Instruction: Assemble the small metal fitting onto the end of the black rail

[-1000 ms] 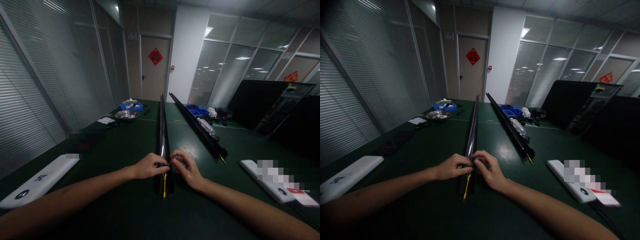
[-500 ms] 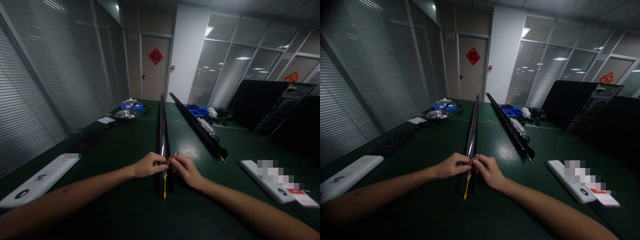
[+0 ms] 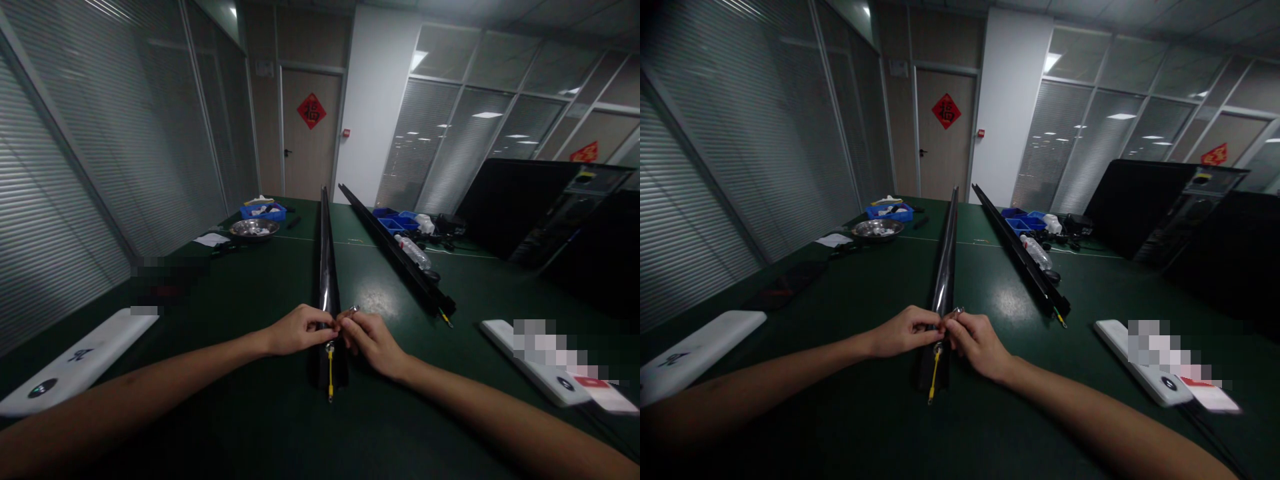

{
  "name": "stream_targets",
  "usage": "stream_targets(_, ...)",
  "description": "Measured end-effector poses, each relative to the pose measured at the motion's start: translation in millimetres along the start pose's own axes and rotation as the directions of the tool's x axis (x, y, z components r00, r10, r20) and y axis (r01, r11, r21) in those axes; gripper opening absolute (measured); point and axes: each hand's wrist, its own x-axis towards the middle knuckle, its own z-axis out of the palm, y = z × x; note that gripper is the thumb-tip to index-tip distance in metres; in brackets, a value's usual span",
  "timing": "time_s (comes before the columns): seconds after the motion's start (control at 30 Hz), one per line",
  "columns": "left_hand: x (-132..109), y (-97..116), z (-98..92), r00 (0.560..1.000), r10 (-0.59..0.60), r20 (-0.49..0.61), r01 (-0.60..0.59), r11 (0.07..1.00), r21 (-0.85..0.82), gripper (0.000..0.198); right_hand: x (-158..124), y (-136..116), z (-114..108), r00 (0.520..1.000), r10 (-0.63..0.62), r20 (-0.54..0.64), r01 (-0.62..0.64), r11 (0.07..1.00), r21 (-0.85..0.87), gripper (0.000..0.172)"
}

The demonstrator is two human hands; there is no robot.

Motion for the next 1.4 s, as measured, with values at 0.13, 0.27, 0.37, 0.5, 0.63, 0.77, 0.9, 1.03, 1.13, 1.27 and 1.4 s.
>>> stream_targets(0.13,0,0,0.2,1.0,0.006,-0.002,-0.006,1.0,0.009,0.033,0,2,0,1.0,-0.013,0.01,0.013,1.0,-0.021,0.044)
stream_targets(0.27,1,1,1.0,1.0,0.016,0.004,-0.016,1.0,0.017,0.033,1,0,-1,1.0,-0.015,0.022,0.015,0.999,-0.037,0.045)
stream_targets(0.37,1,1,1.0,1.0,0.022,0.001,-0.022,1.0,0.021,0.034,1,0,-1,1.0,-0.011,0.018,0.012,0.999,-0.038,0.046)
stream_targets(0.5,1,0,0.0,1.0,0.022,0.019,-0.022,1.0,0.013,0.034,0,1,-1,1.0,-0.005,-0.002,0.005,0.999,-0.043,0.046)
stream_targets(0.63,1,0,-0.2,0.999,0.032,0.014,-0.032,0.999,0.025,0.034,0,0,0,1.0,0.009,0.004,-0.009,0.999,-0.052,0.045)
stream_targets(0.77,1,-1,0.6,0.999,0.042,0.0,-0.042,0.998,0.04,0.035,0,-3,0,1.0,-0.008,-0.008,0.007,0.997,-0.076,0.046)
stream_targets(0.9,1,-2,0.6,0.999,0.038,-0.005,-0.038,0.998,0.04,0.034,0,-6,0,1.0,-0.023,-0.007,0.023,0.994,-0.106,0.044)
stream_targets(1.03,1,-3,0.9,0.999,0.034,-0.005,-0.034,0.999,0.036,0.031,-1,-8,-1,0.999,-0.04,-0.005,0.039,0.989,-0.14,0.042)
stream_targets(1.13,1,-4,1.6,0.999,0.031,-0.007,-0.031,0.999,0.037,0.03,-2,-10,-1,0.998,-0.058,-0.007,0.056,0.987,-0.154,0.041)
stream_targets(1.27,1,-3,1.8,0.999,0.035,-0.011,-0.035,0.998,0.047,0.03,-1,-12,-1,0.998,-0.059,-0.014,0.056,0.985,-0.161,0.042)
stream_targets(1.4,1,-2,1.0,0.999,0.034,-0.006,-0.034,0.998,0.057,0.032,-1,-12,-1,0.997,-0.073,-0.015,0.069,0.985,-0.158,0.043)
